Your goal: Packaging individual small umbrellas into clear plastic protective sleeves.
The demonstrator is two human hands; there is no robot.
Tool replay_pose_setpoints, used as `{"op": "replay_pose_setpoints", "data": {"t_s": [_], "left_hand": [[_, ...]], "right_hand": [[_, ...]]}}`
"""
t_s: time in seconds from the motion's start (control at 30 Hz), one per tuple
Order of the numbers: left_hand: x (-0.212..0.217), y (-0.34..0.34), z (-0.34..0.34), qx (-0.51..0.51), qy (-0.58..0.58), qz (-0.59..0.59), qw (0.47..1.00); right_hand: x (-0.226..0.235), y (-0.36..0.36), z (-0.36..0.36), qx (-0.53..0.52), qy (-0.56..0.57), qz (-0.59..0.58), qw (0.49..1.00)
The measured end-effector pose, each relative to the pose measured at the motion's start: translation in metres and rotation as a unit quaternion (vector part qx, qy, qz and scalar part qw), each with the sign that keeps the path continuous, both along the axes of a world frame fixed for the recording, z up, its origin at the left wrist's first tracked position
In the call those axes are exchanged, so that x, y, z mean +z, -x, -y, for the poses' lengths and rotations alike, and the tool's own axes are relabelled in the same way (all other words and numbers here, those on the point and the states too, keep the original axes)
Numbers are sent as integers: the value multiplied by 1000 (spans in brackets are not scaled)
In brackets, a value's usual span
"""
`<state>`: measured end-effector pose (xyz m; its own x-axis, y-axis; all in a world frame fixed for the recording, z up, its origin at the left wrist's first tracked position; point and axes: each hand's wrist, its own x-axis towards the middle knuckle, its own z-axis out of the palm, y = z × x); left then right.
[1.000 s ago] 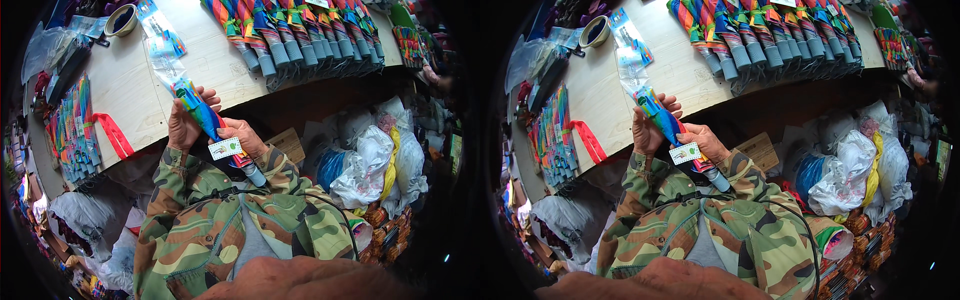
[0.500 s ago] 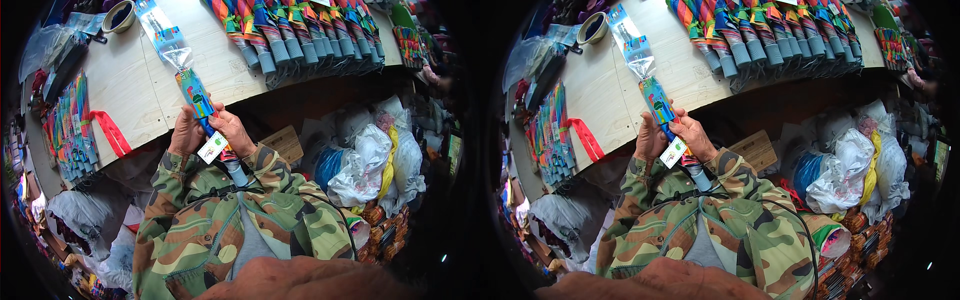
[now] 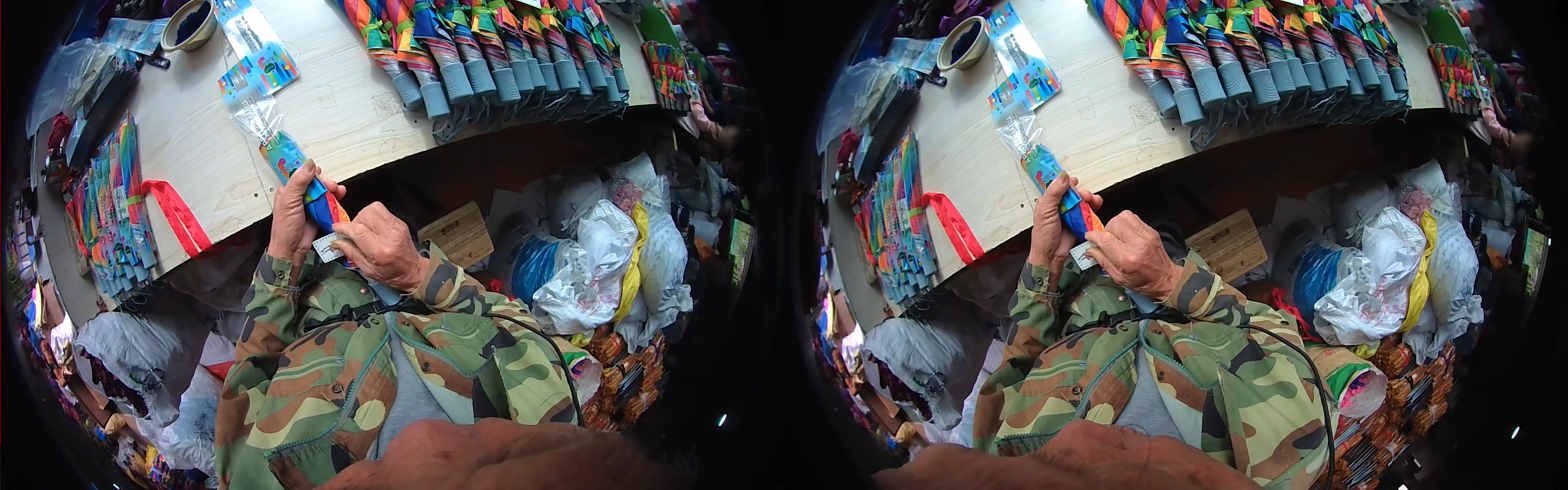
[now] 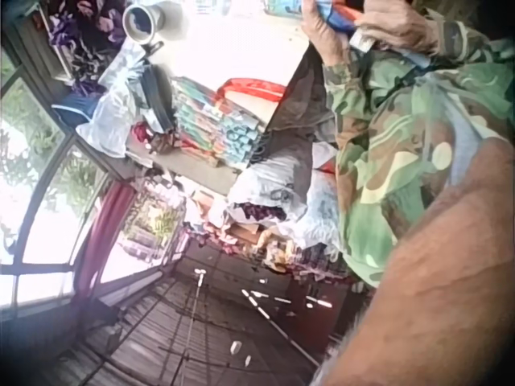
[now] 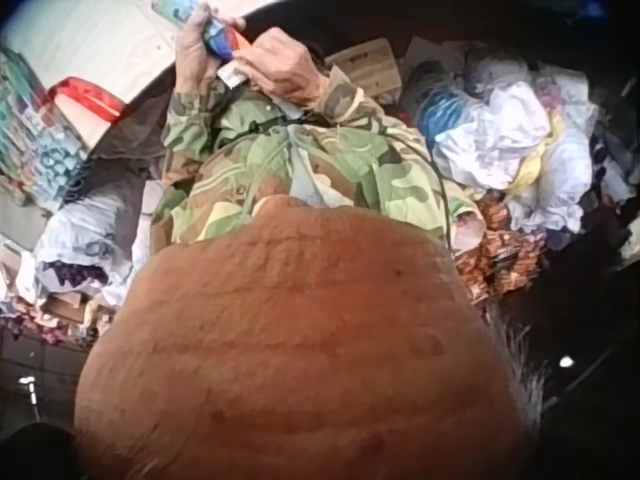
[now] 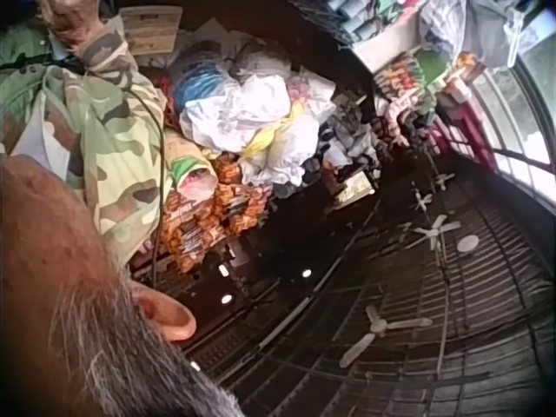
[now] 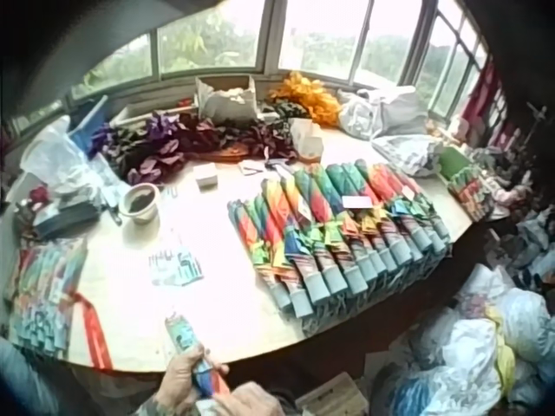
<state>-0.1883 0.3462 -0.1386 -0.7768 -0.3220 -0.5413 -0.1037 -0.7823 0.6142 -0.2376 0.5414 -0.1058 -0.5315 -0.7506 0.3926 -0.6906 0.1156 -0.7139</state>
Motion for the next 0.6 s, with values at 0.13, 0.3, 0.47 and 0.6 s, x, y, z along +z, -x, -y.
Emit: {"op": "replay_pose_setpoints", "data": {"t_s": [0.13, 0.3, 0.47, 0.6], "left_hand": [[3, -5, 0, 2, -28, -22, 999], [-1, -14, -4, -48, 14, -110, 993], [11, -19, -4, -99, 87, -59, 990], [20, -24, 2, -116, 109, -9, 987]], "right_hand": [[-4, -5, 3, -118, 122, 570, 804], [-27, -13, 13, -197, 148, 585, 773], [-26, -20, 12, -204, 75, 509, 833], [-13, -28, 3, -130, -17, 396, 909]]}}
